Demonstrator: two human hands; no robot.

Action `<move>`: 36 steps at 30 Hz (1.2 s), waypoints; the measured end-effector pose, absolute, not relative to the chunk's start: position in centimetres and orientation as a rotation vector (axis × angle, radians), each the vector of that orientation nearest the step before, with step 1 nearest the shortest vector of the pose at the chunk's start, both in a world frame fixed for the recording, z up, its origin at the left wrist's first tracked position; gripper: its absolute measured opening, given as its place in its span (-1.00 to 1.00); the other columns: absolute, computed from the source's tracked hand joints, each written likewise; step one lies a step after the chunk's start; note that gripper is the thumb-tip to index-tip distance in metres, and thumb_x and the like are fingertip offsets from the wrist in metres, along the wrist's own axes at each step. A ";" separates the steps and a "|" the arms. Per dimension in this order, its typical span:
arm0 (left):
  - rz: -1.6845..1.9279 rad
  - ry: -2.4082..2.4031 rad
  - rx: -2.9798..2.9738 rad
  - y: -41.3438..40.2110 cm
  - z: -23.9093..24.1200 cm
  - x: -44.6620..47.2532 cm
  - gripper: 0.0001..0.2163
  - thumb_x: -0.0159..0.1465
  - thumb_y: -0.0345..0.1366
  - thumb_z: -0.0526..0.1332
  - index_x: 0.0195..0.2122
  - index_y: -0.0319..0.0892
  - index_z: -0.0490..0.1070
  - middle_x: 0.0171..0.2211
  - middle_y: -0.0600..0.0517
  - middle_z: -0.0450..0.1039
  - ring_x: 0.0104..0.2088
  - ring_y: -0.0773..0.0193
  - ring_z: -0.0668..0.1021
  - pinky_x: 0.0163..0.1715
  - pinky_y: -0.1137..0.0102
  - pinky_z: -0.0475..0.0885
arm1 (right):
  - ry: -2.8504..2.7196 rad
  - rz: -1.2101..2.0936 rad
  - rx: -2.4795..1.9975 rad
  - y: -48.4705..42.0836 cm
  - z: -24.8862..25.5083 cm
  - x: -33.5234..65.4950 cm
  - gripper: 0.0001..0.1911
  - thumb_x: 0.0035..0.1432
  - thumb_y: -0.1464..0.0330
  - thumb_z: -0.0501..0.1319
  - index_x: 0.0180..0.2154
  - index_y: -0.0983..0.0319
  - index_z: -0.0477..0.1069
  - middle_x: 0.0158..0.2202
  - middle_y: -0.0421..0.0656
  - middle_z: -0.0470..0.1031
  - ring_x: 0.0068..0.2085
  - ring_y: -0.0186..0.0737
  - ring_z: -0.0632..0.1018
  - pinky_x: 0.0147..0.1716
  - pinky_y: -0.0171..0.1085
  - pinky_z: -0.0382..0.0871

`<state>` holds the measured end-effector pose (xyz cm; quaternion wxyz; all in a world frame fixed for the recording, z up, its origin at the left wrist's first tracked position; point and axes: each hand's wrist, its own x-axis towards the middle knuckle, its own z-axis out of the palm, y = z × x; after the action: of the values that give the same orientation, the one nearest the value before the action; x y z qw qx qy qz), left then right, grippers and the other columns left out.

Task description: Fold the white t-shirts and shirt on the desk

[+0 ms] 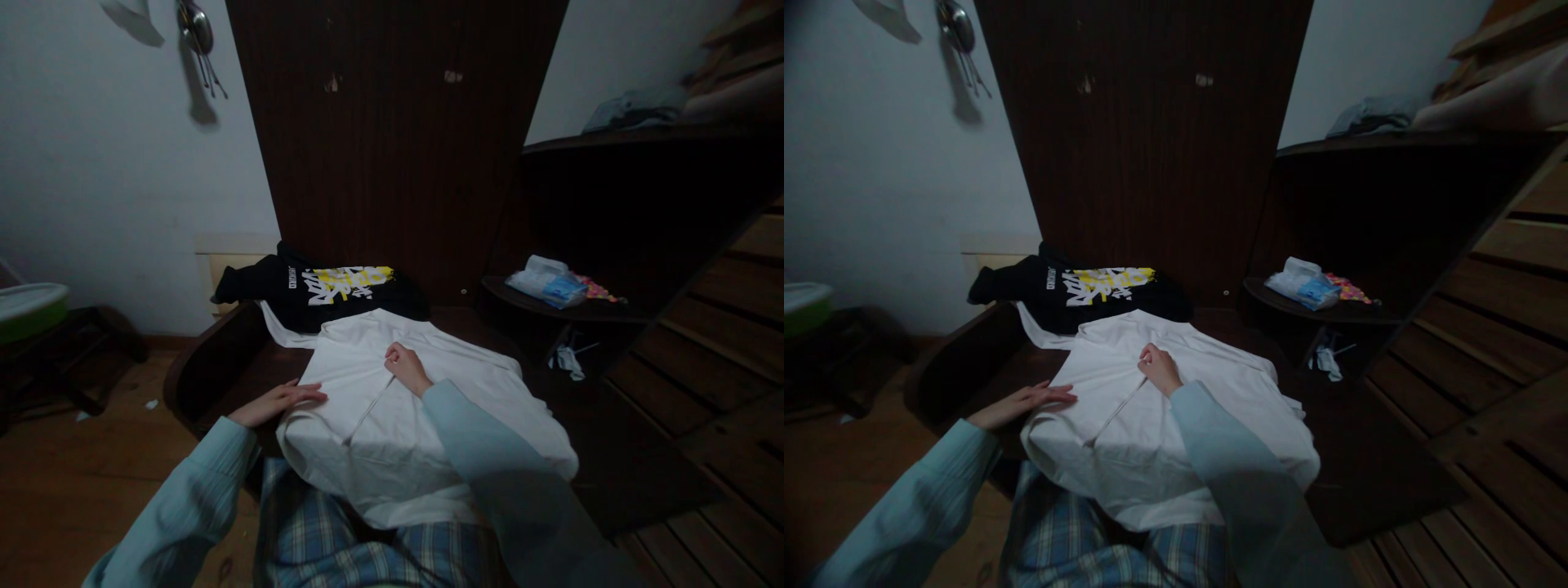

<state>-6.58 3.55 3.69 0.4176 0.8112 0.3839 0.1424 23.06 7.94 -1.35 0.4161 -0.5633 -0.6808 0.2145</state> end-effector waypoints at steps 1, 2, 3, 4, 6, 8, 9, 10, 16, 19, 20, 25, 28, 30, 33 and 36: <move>0.408 1.008 2.025 3.8 3.8 -6.2 -0.60 0.19 0.02 0.00 -0.18 -0.07 0.49 -0.05 -0.01 0.44 0.04 0.09 0.37 0.13 0.20 0.05 | -1.706 0.531 -1.426 7.9 -1.3 23.0 -0.90 -0.15 0.48 0.10 -0.50 0.18 0.24 -0.60 -0.32 0.27 -0.51 -0.35 0.33 -0.47 -0.38 0.14; 0.467 1.058 2.020 4.1 3.8 -5.7 -0.60 0.18 0.01 0.01 -0.19 -0.10 0.50 -0.10 -0.02 0.47 -0.02 0.09 0.42 0.09 0.21 0.13 | -1.699 0.519 -1.436 7.8 -1.2 23.0 -0.90 -0.15 0.48 0.10 -0.49 0.18 0.24 -0.59 -0.32 0.28 -0.50 -0.35 0.33 -0.47 -0.38 0.14; 0.532 1.102 2.029 4.4 3.7 -5.2 -0.60 0.17 0.01 0.04 -0.19 -0.13 0.49 -0.12 -0.05 0.48 -0.06 0.09 0.45 0.05 0.23 0.20 | -1.696 0.509 -1.444 7.8 -1.2 23.0 -0.90 -0.14 0.48 0.10 -0.49 0.18 0.24 -0.59 -0.31 0.28 -0.50 -0.35 0.33 -0.47 -0.38 0.14; 0.591 1.129 2.056 4.7 3.5 -4.7 -0.60 0.16 0.00 0.06 -0.17 -0.15 0.48 -0.11 -0.07 0.47 -0.07 0.09 0.45 0.03 0.24 0.24 | -1.701 0.499 -1.451 7.7 -1.1 23.0 -0.90 -0.14 0.48 0.10 -0.48 0.18 0.25 -0.58 -0.31 0.29 -0.49 -0.35 0.34 -0.46 -0.38 0.14; 0.663 1.142 2.161 5.2 2.8 -3.8 -0.56 0.13 -0.01 0.11 -0.06 -0.17 0.41 0.03 -0.11 0.35 0.02 0.08 0.38 0.05 0.26 0.22 | -1.733 0.476 -1.462 7.7 -1.1 22.9 -0.89 -0.13 0.49 0.10 -0.47 0.18 0.25 -0.58 -0.31 0.29 -0.49 -0.34 0.34 -0.45 -0.38 0.15; 0.588 1.143 2.301 5.7 2.0 -3.2 -0.49 0.10 0.02 0.13 0.02 -0.15 0.33 0.15 -0.12 0.19 0.14 0.05 0.24 0.11 0.24 0.14 | -1.767 0.436 -1.481 7.7 -1.2 22.9 -0.87 -0.14 0.51 0.09 -0.47 0.18 0.26 -0.56 -0.30 0.29 -0.47 -0.34 0.34 -0.44 -0.37 0.16; 0.502 1.150 2.365 5.9 1.7 -3.1 -0.46 0.09 0.03 0.13 0.05 -0.14 0.30 0.17 -0.11 0.13 0.17 0.04 0.18 0.13 0.22 0.10 | -1.771 0.407 -1.492 7.7 -1.3 22.9 -0.86 -0.15 0.52 0.09 -0.46 0.18 0.26 -0.54 -0.30 0.30 -0.45 -0.33 0.35 -0.43 -0.37 0.17; 0.391 1.153 2.421 6.2 1.6 -3.0 -0.45 0.10 0.05 0.12 0.06 -0.13 0.29 0.18 -0.10 0.13 0.19 0.03 0.14 0.13 0.20 0.08 | -1.761 0.375 -1.504 7.7 -1.3 22.8 -0.85 -0.15 0.52 0.08 -0.45 0.18 0.27 -0.51 -0.29 0.31 -0.43 -0.33 0.36 -0.42 -0.37 0.18; -0.072 1.230 2.505 8.7 4.3 -1.5 -0.61 0.22 -0.08 -0.02 -0.09 -0.19 0.40 -0.08 -0.09 0.45 -0.05 0.14 0.45 -0.05 0.37 0.29 | -1.444 0.345 -1.590 8.6 -0.7 23.7 -0.83 -0.05 0.48 0.07 -0.34 0.18 0.29 -0.42 -0.25 0.36 -0.36 -0.31 0.40 -0.38 -0.35 0.25; 0.003 1.415 2.491 10.5 6.0 -0.4 -0.63 0.21 -0.18 0.02 -0.02 -0.22 0.34 -0.26 -0.07 0.52 -0.29 0.21 0.53 -0.27 0.43 0.37 | -1.282 0.579 -1.660 10.0 1.0 26.8 -0.84 -0.02 0.47 0.09 -0.30 0.21 0.29 -0.52 -0.29 0.35 -0.47 -0.37 0.41 -0.48 -0.40 0.25; 0.081 1.500 2.489 11.1 6.3 -0.1 -0.62 0.20 -0.21 0.04 0.02 -0.23 0.30 -0.28 -0.07 0.52 -0.32 0.22 0.53 -0.32 0.43 0.36 | -1.263 0.681 -1.709 10.4 1.7 28.4 -0.84 -0.01 0.47 0.09 -0.30 0.23 0.30 -0.58 -0.30 0.34 -0.53 -0.39 0.39 -0.54 -0.42 0.23; 0.455 1.759 2.304 14.3 6.6 1.5 -0.58 0.21 -0.26 0.03 0.08 -0.30 0.17 -0.44 -0.02 0.50 -0.44 0.26 0.52 -0.45 0.47 0.33 | -1.268 0.760 -1.850 11.2 3.9 36.2 -0.84 -0.06 0.46 0.20 -0.33 0.33 0.35 -0.78 -0.36 0.22 -0.72 -0.45 0.25 -0.70 -0.45 0.08; 0.435 1.747 2.170 15.8 6.1 3.1 -0.64 0.20 -0.20 0.05 -0.03 -0.29 0.28 -0.50 0.00 0.48 -0.47 0.27 0.52 -0.49 0.48 0.31 | -1.311 0.820 -1.942 11.2 3.5 38.1 -0.92 -0.11 0.44 0.25 -0.49 0.33 0.37 -0.82 -0.33 0.22 -0.76 -0.46 0.21 -0.74 -0.44 0.04; 0.427 1.824 2.132 16.5 5.5 4.3 -0.66 0.17 -0.19 0.11 -0.09 -0.28 0.32 -0.45 -0.04 0.49 -0.42 0.23 0.53 -0.48 0.47 0.31 | -1.347 0.822 -1.983 11.4 2.9 38.1 -0.90 -0.14 0.45 0.27 -0.58 0.31 0.36 -0.82 -0.31 0.23 -0.74 -0.45 0.24 -0.72 -0.44 0.07; 0.530 1.946 2.140 16.6 4.3 5.7 -0.69 0.14 -0.26 0.14 -0.10 -0.28 0.30 -0.30 -0.13 0.50 -0.27 0.18 0.53 -0.40 0.45 0.32 | -1.384 0.746 -2.022 12.0 1.9 37.2 -0.90 -0.17 0.50 0.26 -0.61 0.29 0.36 -0.80 -0.30 0.25 -0.69 -0.41 0.32 -0.66 -0.43 0.14; 0.698 1.967 2.149 15.8 3.0 6.2 -0.76 0.19 -0.32 0.06 -0.12 -0.27 0.27 -0.27 -0.15 0.49 -0.24 0.17 0.52 -0.36 0.44 0.32 | -1.390 0.626 -2.044 12.5 1.4 36.2 -0.91 -0.19 0.57 0.22 -0.56 0.29 0.37 -0.75 -0.26 0.32 -0.62 -0.34 0.39 -0.60 -0.41 0.19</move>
<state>6.23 15.83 3.00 0.0729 0.7155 0.6548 0.2324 36.19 12.49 1.42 0.2914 -0.7668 -0.5215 0.2348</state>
